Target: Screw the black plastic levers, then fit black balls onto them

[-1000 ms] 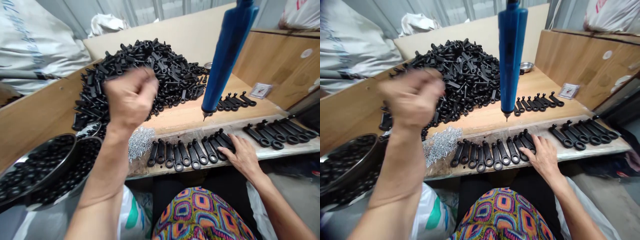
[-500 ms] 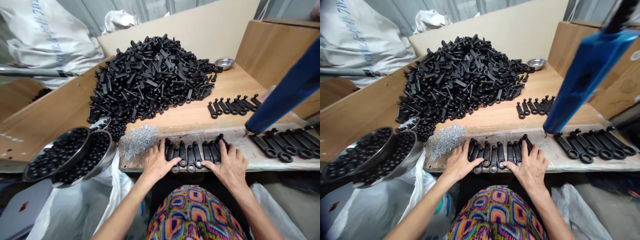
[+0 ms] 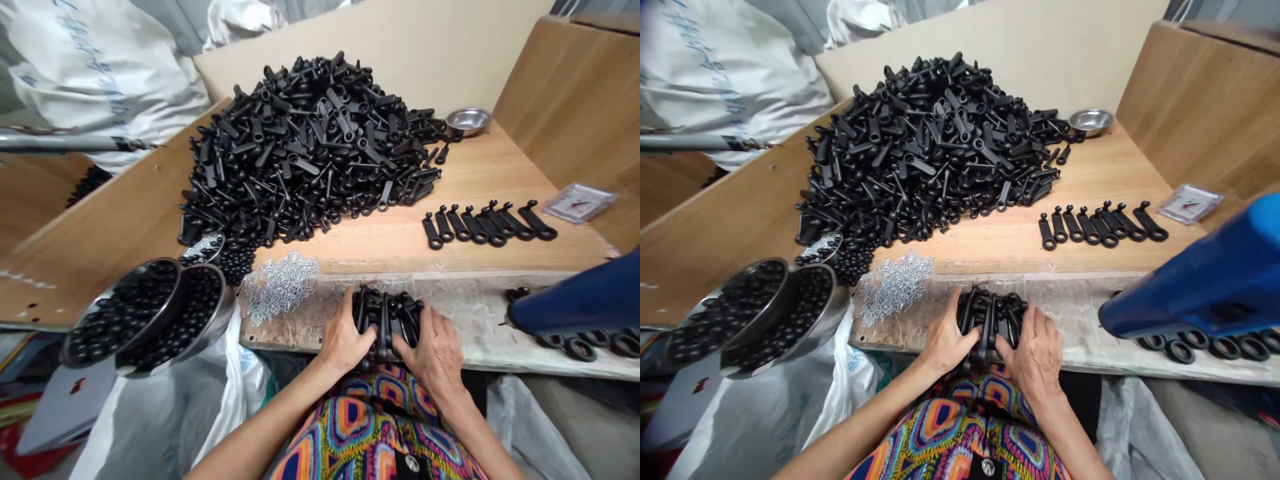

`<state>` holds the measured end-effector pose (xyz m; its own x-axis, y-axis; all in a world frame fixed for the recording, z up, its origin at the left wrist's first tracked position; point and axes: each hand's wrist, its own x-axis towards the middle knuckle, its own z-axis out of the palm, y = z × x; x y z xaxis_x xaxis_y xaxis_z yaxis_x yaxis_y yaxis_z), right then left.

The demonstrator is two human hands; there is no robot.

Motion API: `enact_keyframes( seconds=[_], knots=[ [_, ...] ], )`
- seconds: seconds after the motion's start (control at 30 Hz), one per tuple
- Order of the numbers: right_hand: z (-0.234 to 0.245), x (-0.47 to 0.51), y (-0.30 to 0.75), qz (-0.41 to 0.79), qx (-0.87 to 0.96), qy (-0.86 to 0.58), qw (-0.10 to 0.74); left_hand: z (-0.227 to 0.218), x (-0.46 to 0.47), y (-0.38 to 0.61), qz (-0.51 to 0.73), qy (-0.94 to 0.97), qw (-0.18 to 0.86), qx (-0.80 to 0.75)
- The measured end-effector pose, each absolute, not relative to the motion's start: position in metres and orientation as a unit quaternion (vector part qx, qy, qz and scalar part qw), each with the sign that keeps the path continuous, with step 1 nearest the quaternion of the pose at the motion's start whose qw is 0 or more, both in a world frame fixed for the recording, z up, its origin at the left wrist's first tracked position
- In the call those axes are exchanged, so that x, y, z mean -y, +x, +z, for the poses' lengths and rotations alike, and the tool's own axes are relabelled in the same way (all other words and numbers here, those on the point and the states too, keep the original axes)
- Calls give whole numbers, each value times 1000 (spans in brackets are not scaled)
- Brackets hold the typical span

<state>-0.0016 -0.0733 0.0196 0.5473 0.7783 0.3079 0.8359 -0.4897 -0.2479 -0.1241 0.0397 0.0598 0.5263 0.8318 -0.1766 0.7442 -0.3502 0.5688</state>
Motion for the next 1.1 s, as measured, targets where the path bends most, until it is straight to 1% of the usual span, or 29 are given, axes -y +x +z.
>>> enact_keyframes(
  seconds=[0.1, 0.27, 0.4, 0.5, 0.6, 0.77, 0.83, 0.93, 1.1],
  knots=[
    [19, 67, -1, -67, 475, -850, 218, 58, -43, -127, 122, 763, 414, -481],
    [22, 55, -4, 0, 491, -832, 257, 54, -43, -126, 206, 631, 607, -438],
    [26, 47, -9, 43, 497, -818, 287, 56, -42, -124, 263, 506, 718, -399],
    [30, 42, -12, 81, 493, -809, 310, 59, -42, -125, 279, 453, 760, -374],
    [33, 39, -12, 129, 476, -792, 360, 57, -45, -127, 266, 401, 794, -371],
    [36, 34, -16, 259, 426, -702, 509, 54, -49, -131, 251, 367, 838, -318],
    [39, 32, -18, 306, 412, -660, 549, 54, -51, -132, 243, 354, 852, -301],
    [43, 28, -19, 341, 404, -640, 558, 54, -53, -133, 237, 339, 865, -284],
    [53, 24, -14, 342, 424, -646, 535, 63, -54, -130, 256, 325, 865, -283]
  ],
)
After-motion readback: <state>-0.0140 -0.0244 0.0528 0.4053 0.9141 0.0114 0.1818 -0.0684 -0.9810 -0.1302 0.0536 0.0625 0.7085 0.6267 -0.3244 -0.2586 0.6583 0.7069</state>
